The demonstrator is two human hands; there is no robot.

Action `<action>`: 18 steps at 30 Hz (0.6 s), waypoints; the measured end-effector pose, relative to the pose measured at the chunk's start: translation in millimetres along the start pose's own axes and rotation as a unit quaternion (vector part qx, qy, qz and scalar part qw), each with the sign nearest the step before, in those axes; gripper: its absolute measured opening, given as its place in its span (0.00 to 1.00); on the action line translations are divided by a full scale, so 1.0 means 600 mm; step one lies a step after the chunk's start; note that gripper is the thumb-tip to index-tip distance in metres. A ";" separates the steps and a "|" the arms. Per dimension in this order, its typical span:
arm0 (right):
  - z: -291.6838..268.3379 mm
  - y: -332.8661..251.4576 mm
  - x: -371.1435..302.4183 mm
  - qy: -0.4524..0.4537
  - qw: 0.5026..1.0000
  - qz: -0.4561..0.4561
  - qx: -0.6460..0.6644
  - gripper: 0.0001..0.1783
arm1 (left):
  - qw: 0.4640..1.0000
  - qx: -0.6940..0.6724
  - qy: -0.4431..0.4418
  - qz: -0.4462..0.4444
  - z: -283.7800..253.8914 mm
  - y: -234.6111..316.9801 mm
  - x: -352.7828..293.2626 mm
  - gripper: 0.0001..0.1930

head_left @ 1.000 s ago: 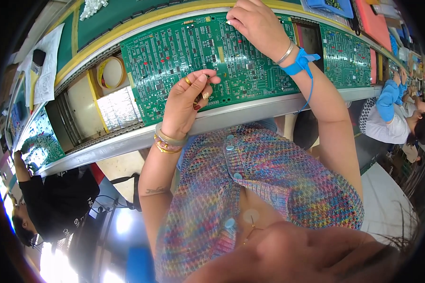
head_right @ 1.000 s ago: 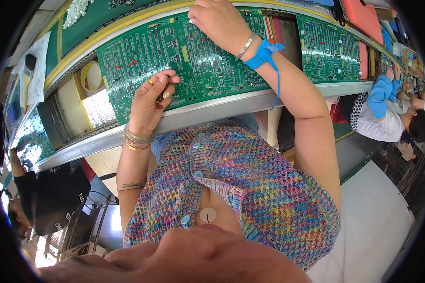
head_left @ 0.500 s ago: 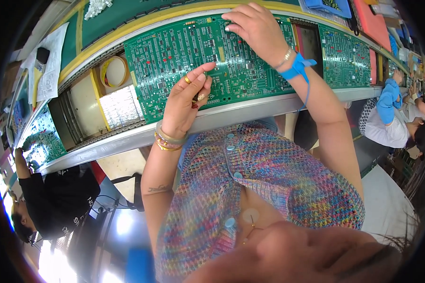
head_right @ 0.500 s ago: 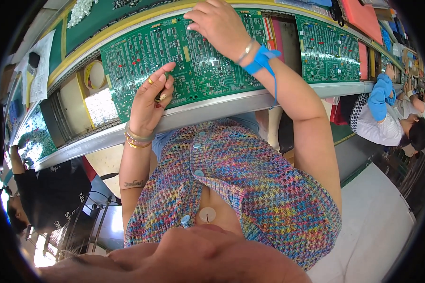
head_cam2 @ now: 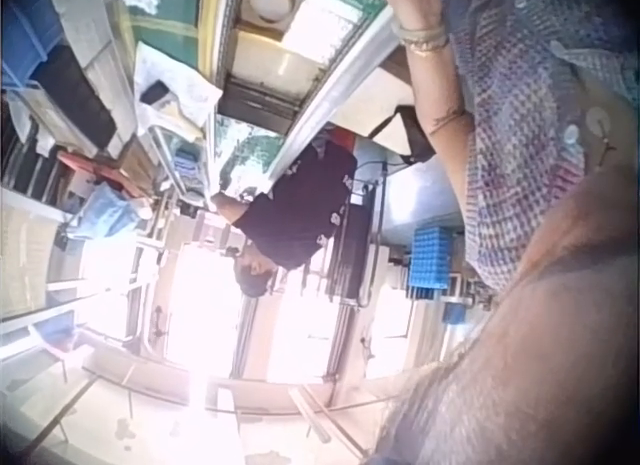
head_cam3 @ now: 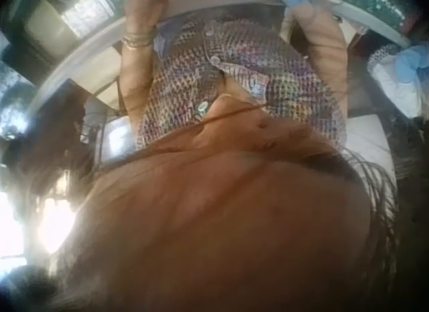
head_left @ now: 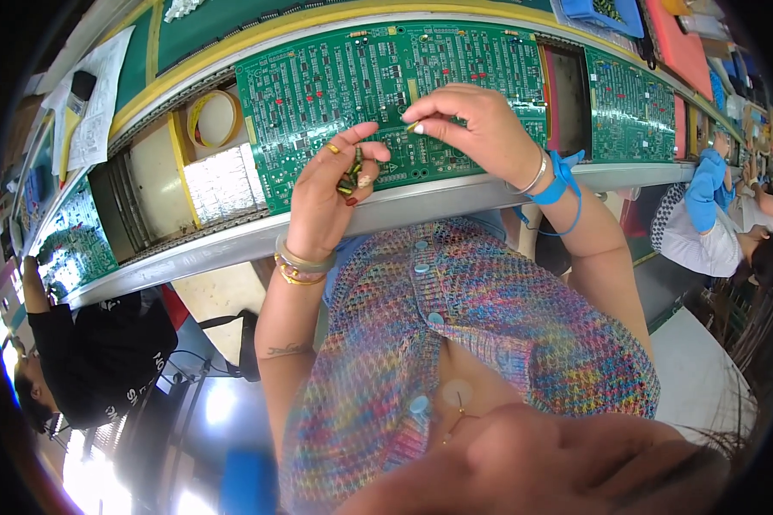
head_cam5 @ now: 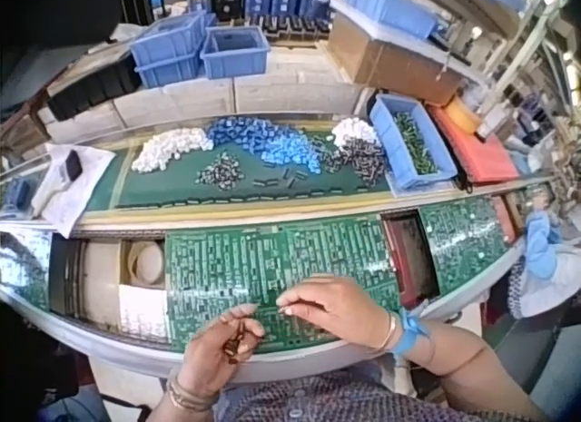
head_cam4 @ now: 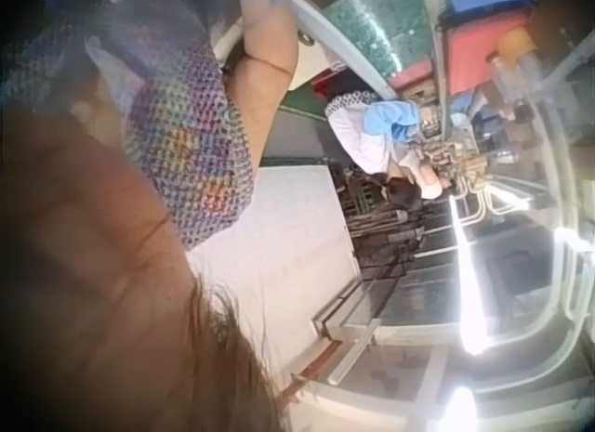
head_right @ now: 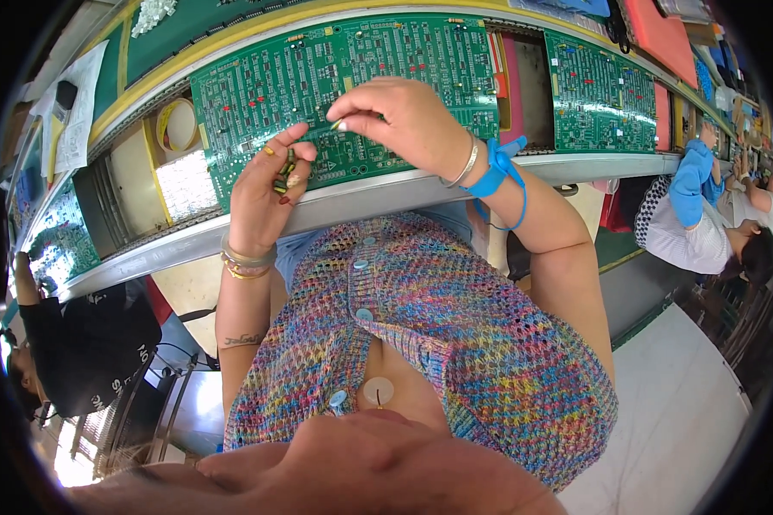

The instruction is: The person assembles circuit boards on an assembly line by inserting electronic components into them by hand. She cuts a component tube using pliers and inserts more components into the circuit boards.

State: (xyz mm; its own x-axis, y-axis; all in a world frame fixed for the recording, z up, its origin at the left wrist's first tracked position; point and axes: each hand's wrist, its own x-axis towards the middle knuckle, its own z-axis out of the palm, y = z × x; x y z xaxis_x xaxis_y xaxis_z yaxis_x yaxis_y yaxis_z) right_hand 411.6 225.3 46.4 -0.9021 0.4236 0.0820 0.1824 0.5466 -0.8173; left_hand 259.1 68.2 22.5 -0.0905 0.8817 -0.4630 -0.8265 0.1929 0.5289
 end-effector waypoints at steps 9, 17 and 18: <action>0.012 0.043 0.017 0.057 0.973 -0.118 -0.189 0.06 | 0.971 0.235 0.016 0.039 -0.014 0.015 0.008 0.10; 0.020 0.050 0.024 0.053 0.969 -0.137 -0.200 0.06 | 0.973 0.227 0.026 0.043 -0.023 0.008 0.012 0.08; 0.020 0.050 0.024 0.052 0.967 -0.140 -0.208 0.06 | 0.969 0.241 0.022 0.038 -0.028 0.006 0.013 0.08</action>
State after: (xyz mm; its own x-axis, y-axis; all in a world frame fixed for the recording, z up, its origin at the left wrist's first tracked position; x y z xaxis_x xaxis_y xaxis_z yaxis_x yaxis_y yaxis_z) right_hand 399.2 239.3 16.1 -0.8984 0.2765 0.3412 0.0982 0.8838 -0.4575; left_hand 246.1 68.3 8.8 -0.1743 0.8840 -0.4338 -0.4614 0.3159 0.8290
